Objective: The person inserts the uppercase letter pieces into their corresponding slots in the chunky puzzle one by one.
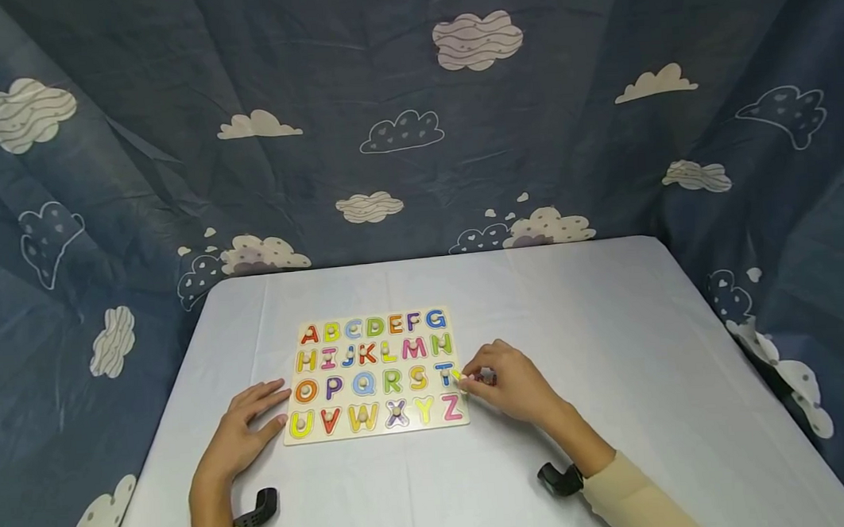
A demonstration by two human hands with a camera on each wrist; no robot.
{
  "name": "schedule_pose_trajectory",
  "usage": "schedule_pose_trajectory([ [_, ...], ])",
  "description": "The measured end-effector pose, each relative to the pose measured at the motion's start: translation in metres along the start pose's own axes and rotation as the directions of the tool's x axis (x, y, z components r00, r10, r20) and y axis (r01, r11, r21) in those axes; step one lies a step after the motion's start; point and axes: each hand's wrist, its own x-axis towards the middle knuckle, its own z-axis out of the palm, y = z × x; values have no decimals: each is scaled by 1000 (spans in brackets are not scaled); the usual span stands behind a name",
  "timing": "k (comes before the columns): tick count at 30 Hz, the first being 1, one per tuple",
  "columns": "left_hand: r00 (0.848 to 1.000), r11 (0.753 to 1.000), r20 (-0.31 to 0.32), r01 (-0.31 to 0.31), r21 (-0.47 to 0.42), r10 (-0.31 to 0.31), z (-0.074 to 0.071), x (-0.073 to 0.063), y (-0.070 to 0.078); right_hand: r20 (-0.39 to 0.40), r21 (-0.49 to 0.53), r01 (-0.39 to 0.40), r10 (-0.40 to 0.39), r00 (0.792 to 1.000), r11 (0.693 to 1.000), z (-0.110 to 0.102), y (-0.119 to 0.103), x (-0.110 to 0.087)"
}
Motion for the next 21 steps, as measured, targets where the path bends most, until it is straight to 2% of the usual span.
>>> schedule_pose_trajectory([
  [8,1000,1000,-14,-13,7,13,1,-1,2,38,6,51,-51,998,999,28,-30,6],
  [14,1000,1000,-15,-13,1,13,-2,-1,4,28,15,101,-101,994,995,44,-37,6],
  [21,1000,1000,-14,-5,-5,5,-1,-1,5,49,16,92,-93,994,996,54,-41,4],
])
